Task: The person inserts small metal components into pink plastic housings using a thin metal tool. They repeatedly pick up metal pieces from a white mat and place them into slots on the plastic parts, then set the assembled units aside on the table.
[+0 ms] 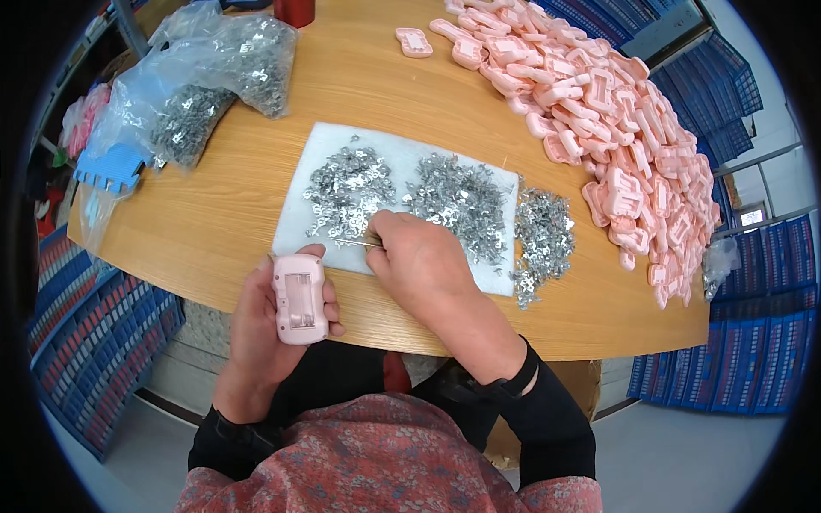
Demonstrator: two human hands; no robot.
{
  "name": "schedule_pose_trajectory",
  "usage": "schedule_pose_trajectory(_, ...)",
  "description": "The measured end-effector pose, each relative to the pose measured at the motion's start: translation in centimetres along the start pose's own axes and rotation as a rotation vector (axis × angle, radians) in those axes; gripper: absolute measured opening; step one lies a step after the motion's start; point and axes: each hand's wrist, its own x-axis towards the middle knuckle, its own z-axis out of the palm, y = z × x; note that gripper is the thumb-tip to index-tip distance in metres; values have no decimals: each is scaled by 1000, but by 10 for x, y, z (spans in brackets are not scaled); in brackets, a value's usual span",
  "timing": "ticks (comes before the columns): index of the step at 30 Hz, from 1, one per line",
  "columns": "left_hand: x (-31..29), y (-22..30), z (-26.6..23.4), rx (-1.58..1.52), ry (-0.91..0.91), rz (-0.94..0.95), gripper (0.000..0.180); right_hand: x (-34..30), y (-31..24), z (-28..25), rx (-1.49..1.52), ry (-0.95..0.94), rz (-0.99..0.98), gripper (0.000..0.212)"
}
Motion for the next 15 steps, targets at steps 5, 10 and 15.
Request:
schedule_pose_trajectory(5,-9,-4,-4,8,-4,20,57,6,-7,5,144,59,-75,17)
schedule_pose_trajectory(10,-13,-10,-7,71,-27,58,58,27,-35,15,37,54,-216,19)
schedule_pose_trajectory(15,-12,-10,-7,64,34,69,61,33,-35,16,39,40,-252,14)
